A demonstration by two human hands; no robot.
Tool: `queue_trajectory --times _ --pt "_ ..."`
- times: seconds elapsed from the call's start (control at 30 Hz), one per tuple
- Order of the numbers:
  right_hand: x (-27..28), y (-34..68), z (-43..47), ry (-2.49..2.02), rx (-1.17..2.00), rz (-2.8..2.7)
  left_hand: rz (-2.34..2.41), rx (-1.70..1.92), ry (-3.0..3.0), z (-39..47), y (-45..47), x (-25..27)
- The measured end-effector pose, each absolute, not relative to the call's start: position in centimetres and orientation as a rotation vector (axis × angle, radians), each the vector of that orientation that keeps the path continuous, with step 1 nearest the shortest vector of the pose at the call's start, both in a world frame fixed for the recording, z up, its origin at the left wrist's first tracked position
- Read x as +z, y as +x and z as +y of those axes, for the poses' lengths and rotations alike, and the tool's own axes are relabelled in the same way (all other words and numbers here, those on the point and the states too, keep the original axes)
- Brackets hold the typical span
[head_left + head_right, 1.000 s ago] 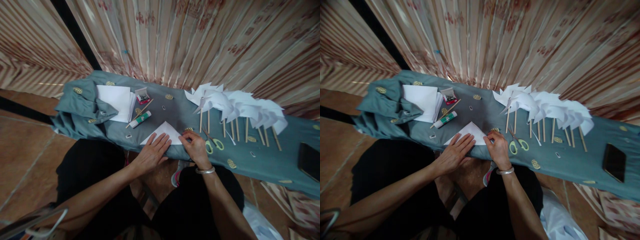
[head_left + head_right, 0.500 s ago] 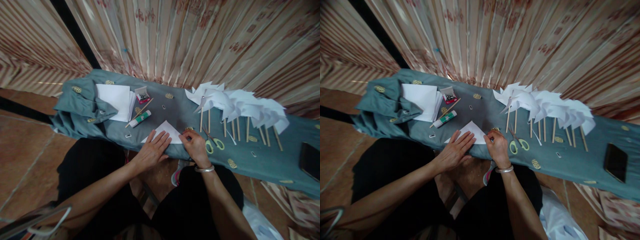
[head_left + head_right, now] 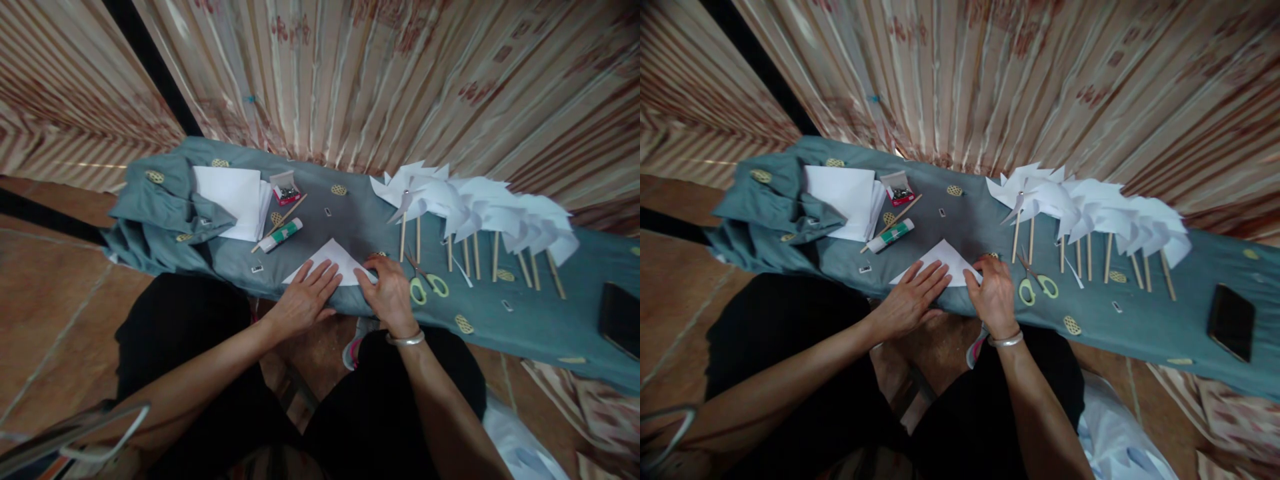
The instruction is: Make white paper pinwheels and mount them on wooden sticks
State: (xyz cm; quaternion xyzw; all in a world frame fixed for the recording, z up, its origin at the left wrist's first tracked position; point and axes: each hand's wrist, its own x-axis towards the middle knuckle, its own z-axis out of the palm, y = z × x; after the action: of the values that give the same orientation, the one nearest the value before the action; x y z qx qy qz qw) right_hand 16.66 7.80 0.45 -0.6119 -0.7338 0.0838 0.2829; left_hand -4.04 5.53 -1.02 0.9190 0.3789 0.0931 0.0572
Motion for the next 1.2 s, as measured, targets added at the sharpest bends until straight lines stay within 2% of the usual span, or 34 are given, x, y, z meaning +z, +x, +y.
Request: queue_trajectory --times 0.13,0.47,0.83,1.2 --pt "0.1 16.0 6.8 -1.609 0.177 -2.021 1.155 0.26 2.789 5.5 -4.1 -1.1" --pt "-1.1 15.8 6.2 -1.665 0.313 -1.943 1.151 0.255 2.816 5.5 -4.0 -1.1" --pt "-2.3 20.7 6.1 -1.615 0.37 -1.833 1.3 0.243 2.772 2.6 -11.5 -0.2" --pt "-1.6 20.8 5.7 -1.564 0.388 -1.842 1.358 0.253 2.75 1.9 -11.6 -0.3"
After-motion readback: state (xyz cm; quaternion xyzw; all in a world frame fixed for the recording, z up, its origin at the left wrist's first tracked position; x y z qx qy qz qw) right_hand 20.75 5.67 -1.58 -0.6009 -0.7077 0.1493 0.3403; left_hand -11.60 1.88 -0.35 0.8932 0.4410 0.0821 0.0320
